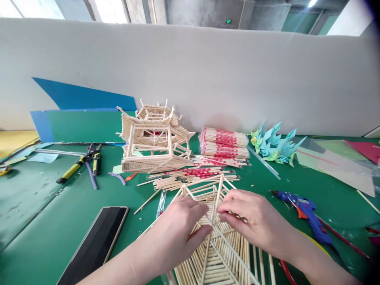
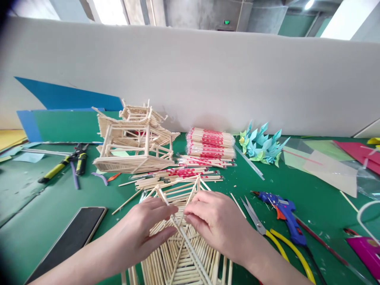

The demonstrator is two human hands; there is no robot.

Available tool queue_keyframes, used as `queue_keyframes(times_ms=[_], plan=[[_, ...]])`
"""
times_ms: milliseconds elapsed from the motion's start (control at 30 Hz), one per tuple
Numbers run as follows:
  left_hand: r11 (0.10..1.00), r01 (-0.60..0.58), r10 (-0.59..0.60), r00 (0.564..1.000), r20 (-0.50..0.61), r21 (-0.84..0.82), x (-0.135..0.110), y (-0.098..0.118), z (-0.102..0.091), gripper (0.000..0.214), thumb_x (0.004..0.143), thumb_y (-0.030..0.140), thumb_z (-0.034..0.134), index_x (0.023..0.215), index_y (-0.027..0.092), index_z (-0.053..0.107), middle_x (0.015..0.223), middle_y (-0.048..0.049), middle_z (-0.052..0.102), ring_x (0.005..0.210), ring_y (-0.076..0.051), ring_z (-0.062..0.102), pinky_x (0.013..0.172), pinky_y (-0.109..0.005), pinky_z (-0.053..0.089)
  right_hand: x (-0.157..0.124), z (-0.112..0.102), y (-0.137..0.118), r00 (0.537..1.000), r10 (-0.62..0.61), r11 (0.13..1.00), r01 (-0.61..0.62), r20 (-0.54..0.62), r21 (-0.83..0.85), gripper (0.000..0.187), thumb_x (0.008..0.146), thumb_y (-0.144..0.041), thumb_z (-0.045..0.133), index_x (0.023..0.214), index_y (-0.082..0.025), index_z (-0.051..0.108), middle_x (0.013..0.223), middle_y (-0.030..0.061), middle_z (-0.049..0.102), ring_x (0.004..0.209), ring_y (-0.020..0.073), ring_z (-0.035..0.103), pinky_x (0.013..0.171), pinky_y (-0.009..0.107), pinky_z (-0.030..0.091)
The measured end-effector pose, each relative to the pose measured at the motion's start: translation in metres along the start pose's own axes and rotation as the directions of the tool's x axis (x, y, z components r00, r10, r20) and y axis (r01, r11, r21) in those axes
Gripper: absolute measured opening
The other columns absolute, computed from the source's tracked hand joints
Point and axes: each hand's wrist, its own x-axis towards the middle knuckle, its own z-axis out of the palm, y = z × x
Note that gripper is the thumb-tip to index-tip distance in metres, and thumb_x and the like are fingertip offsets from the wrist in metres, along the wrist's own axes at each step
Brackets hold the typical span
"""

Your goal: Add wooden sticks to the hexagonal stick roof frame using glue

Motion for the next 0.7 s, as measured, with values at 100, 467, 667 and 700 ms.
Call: queue_keyframes(times_ms=[100,467,667,700], plan=[[1.0,0.015,-0.015,1.0,0.007,-0.01,-0.0002,0.0007,-0.0009,0.02,0.082,0.023,0.049,0.099,0.015,0.056,0.082,-0.007,0.061,0.077,-0.021,0.056,0.068,-0.037,0.044,0.0032,-0.0003,-0.001,1.0,-0.014,1.0,0.014,0.002,-0.005,0.015,0.087,-0.019,0.044,0.09,-0.02,0.059,0.08,0.0006,0.056,0.074,0.0124,0.05,0.064,0.026,0.037],[0.999,0.01,-0.01,1.0,0.0,-0.044,0.0005,-0.001,0.0024,0.016,0.083,0.023,0.048,0.093,0.014,0.057,0.081,-0.007,0.061,0.075,-0.02,0.056,0.068,-0.037,0.044,0.0099,0.0026,0.0025,0.994,-0.07,0.997,0.072,0.085,-0.019,0.023,0.09,-0.022,0.04,0.101,-0.02,0.06,0.081,0.0026,0.064,0.075,0.0149,0.054,0.066,0.029,0.039],[0.999,0.011,-0.011,1.0,-0.004,-0.042,0.0,-0.0016,0.0026,0.011,0.082,0.023,0.048,0.084,0.016,0.056,0.081,-0.0068,0.061,0.076,-0.02,0.056,0.07,-0.036,0.044,0.0077,-0.0005,0.0022,0.992,-0.073,0.997,0.075,0.1,-0.02,0.023,0.088,-0.018,0.041,0.102,-0.02,0.06,0.085,0.0025,0.065,0.078,0.0148,0.055,0.068,0.028,0.039],[0.999,0.009,-0.009,1.0,-0.002,-0.042,0.0001,-0.0017,0.0027,0.011,0.082,0.023,0.048,0.084,0.016,0.055,0.081,-0.0068,0.061,0.077,-0.02,0.056,0.07,-0.036,0.044,0.0075,-0.001,0.0021,0.992,-0.077,0.996,0.08,0.105,-0.025,0.022,0.088,-0.017,0.042,0.101,-0.02,0.06,0.085,0.0023,0.065,0.078,0.0148,0.055,0.068,0.028,0.039]])
